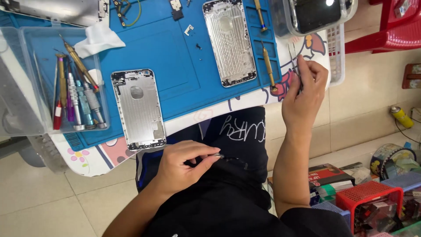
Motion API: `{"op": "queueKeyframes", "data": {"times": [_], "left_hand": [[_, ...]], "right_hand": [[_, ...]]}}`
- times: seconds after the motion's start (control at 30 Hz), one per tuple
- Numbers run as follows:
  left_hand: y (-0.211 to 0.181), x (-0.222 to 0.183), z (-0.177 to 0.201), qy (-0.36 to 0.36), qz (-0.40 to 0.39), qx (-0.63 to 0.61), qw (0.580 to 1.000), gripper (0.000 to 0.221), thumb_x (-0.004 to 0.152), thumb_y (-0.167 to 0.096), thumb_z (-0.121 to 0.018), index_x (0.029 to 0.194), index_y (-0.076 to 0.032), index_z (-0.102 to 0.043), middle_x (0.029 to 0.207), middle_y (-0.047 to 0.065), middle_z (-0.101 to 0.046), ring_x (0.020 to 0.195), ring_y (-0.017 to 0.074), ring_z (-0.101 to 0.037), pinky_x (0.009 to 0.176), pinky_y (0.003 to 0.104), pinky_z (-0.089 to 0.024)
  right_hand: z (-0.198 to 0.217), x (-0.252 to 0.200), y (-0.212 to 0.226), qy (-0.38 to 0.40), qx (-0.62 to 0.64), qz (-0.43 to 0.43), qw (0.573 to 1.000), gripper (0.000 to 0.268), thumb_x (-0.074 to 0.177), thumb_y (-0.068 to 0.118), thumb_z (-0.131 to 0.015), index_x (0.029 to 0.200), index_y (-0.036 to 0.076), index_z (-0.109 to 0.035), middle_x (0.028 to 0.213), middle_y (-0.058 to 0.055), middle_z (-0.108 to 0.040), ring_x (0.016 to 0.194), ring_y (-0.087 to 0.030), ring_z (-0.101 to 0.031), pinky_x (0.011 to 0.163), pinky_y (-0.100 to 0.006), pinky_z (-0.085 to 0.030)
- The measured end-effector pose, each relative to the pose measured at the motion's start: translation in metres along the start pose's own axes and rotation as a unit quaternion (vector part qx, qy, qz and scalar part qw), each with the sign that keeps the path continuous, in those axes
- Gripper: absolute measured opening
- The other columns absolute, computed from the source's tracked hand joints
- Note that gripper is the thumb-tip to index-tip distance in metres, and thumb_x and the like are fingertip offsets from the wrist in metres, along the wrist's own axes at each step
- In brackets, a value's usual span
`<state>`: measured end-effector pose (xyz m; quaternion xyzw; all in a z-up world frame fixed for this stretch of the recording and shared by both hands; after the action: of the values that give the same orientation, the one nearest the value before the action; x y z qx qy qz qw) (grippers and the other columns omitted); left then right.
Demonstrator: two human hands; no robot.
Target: The person sits at a repair bench and uses a small pry tool to scrape and pry adhesive residue and old material from the edge of a disassembled phone frame, working around the perimeter. They then lift the frame, handle the metal back cover, and reposition the parts on the blue repair mat.
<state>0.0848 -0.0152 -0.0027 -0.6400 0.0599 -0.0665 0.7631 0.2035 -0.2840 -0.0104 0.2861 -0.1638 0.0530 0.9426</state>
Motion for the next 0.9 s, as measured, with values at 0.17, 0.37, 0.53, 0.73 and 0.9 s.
{"op": "queueKeyframes", "data": {"times": [0.17,0.37,0.53,0.73,0.9], "left_hand": [[0.013,0.004,0.001,0.013,0.02,-0.031,0.999,0.014,0.085,-0.01,-0.082,0.098,-0.009,-0.08,0.089,0.002,-0.081,0.07,0.0064,-0.074,0.049,0.018,-0.048],[0.014,0.004,-0.001,0.025,0.009,-0.05,0.998,0.014,0.085,-0.012,-0.084,0.098,-0.009,-0.079,0.09,0.002,-0.081,0.074,0.0057,-0.075,0.051,0.018,-0.049],[0.014,0.004,0.0,0.019,0.01,-0.053,0.998,0.014,0.085,-0.014,-0.085,0.097,-0.009,-0.079,0.089,0.001,-0.08,0.073,0.005,-0.075,0.051,0.017,-0.048],[0.012,0.002,-0.004,0.01,-0.002,-0.048,0.999,0.014,0.083,-0.014,-0.086,0.094,-0.008,-0.079,0.086,0.003,-0.079,0.063,0.0049,-0.068,0.048,0.018,-0.042],[0.003,0.0,0.0,-0.008,-0.03,-0.092,0.995,0.014,0.088,-0.014,-0.085,0.098,-0.007,-0.078,0.089,0.005,-0.076,0.064,0.0059,-0.065,0.053,0.019,-0.048]], "right_hand": [[0.0,0.004,0.001,0.007,-0.001,0.009,1.0,0.032,0.106,-0.007,-0.064,0.137,0.001,-0.065,0.129,-0.015,-0.056,0.121,-0.03,-0.061,0.102,-0.038,-0.054],[0.0,-0.002,0.008,0.015,0.038,0.0,0.999,0.029,0.108,-0.006,-0.064,0.136,0.002,-0.066,0.13,-0.014,-0.057,0.119,-0.028,-0.061,0.101,-0.036,-0.053],[0.023,-0.019,0.048,-0.014,0.055,0.038,0.998,0.019,0.112,-0.001,-0.064,0.131,0.001,-0.067,0.132,-0.015,-0.058,0.124,-0.03,-0.06,0.107,-0.037,-0.05],[-0.003,-0.068,0.137,0.26,0.246,0.189,0.914,0.039,0.08,0.032,-0.079,0.11,0.006,-0.073,0.109,-0.01,-0.075,0.105,-0.026,-0.068,0.095,-0.039,-0.05],[-0.019,-0.097,0.117,0.237,0.347,0.095,0.903,0.031,0.082,0.003,-0.084,0.11,0.002,-0.073,0.098,-0.007,-0.077,0.085,-0.02,-0.075,0.08,-0.03,-0.058]]}}
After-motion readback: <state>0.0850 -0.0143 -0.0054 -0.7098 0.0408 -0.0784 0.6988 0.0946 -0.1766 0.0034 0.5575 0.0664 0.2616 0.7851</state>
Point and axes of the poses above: each hand's wrist, its own x-axis towards the middle knuckle, its own z-axis out of the back of the hand, y = z × x, the point moved 9 cm from there along x, towards the middle knuckle
